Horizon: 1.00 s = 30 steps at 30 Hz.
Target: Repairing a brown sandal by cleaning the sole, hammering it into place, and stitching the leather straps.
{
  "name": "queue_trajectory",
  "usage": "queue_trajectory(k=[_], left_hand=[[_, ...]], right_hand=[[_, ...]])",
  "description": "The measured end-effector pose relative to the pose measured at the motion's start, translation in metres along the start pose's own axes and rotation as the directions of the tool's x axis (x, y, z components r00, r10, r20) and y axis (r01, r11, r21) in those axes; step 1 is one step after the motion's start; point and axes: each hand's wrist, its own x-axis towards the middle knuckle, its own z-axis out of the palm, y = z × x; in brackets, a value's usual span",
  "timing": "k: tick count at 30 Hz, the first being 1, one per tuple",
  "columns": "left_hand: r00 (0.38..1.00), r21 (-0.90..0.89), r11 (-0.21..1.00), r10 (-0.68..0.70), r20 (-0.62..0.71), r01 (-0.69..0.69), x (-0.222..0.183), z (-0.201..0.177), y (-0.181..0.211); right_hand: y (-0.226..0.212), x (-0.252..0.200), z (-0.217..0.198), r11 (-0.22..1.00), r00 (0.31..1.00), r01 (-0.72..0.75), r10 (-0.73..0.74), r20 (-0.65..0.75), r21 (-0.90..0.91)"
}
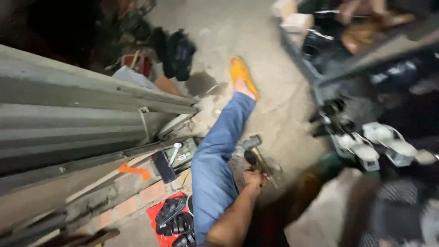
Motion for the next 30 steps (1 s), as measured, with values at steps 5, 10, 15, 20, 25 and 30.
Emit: queue_trajectory(k=[5,10,15,20,25,30], left_hand=[[0.871,-0.088,0.993,-0.023,0.491,0.076,-0.098,-0.019,0.054],[0.733,0.237,0.857,0.212,0.646,-0.457,-0.201,-0.046,0.138],[0.561,0.328,0.525,0.377,0.737,-0.785,-0.291,-0.07,0.171],[-0.104,-0.057,-0.115,0.462,0.881,-0.992,-0.373,-0.07,0.157],[-0.006,-0.002,-0.006,0.652,0.758,-1.0,-0.351,-0.058,0.176],[-0.13,0.02,-0.285,0.495,0.859,-0.958,-0.348,-0.06,0.172]], right_hand=[[-0.209,0.095,-0.096,0.089,0.483,-0.723,0.774,0.41,0.685],[-0.243,0.108,-0.152,0.225,0.62,-0.691,0.674,0.403,0.687],[-0.256,0.099,-0.166,0.284,0.643,-0.684,0.67,0.372,0.671],[-0.248,0.096,-0.165,0.316,0.649,-0.722,0.617,0.444,0.616],[-0.23,0.102,-0.173,0.401,0.674,-0.723,0.591,0.444,0.563],[-0.232,0.107,-0.186,0.599,0.763,-0.647,0.511,0.397,0.473]])
